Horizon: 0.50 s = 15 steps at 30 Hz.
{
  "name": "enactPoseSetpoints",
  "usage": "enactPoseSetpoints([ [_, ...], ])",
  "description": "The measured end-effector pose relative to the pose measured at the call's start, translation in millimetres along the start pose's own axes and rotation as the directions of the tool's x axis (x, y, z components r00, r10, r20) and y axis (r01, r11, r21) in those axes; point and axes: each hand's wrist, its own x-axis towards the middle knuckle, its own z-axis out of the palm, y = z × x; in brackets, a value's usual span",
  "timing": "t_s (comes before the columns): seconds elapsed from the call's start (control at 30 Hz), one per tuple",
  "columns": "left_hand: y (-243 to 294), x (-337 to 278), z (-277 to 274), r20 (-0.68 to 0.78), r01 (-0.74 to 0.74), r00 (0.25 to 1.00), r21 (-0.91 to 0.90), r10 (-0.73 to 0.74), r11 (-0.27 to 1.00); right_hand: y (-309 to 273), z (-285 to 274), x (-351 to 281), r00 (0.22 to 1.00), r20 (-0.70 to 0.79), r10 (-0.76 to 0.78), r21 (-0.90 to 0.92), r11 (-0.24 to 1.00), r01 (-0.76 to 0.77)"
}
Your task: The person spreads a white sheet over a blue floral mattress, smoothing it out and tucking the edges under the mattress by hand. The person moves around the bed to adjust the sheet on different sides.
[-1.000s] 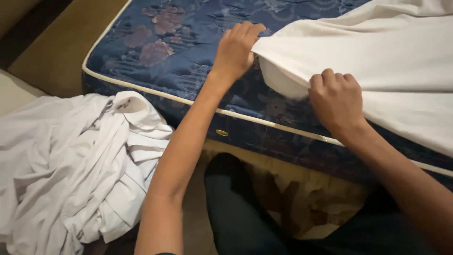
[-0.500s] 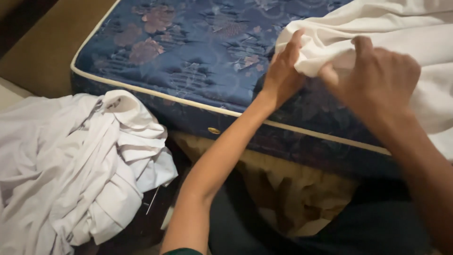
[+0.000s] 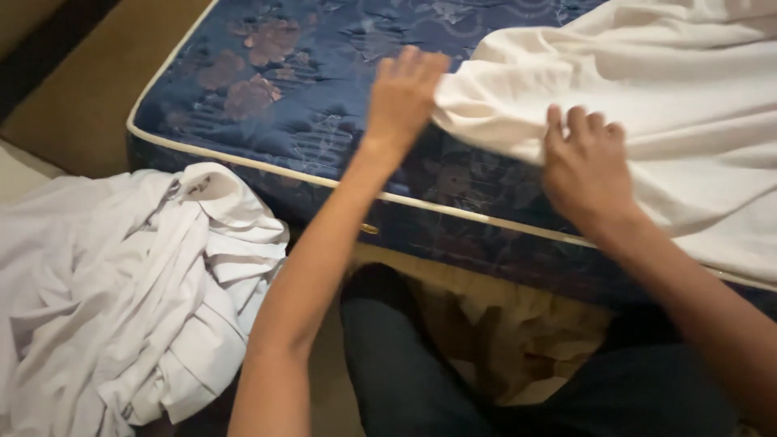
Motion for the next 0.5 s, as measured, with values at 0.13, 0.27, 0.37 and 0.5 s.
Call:
enactPoseSetpoints([
  [0.13, -14.2, -27.4, -53.5, 0.243, 0.163, 0.952, 0.119, -0.188, 0.979, -32.6, -26.5, 3.0, 0.99, 0.134, -0.039, 0.378, 0.926, -0.015],
  [0.27, 58.8, -32.4, -90.3, 0.439, 0.271, 0.897, -0.449, -0.055, 0.851, -54.3, -47.2, 7.2, 0.999, 0.036, -0.04, 0.647, 0.763, 0.007],
  [0.37, 105.6, -36.5, -73.3, 0.13, 0.116, 0.99, -0.574, -0.049, 0.811, -59.6, -60.8, 7.8, 0.993, -0.119, -0.019, 0.659, 0.746, 0.093],
  [0.5, 109.9, -35.1, -14.1, -0.094, 0.231, 0.942, -0.511, -0.321, 0.828, -60.3, -65.9, -10.3, 1.0, 0.007, 0.013, 0.687, 0.726, -0.014],
])
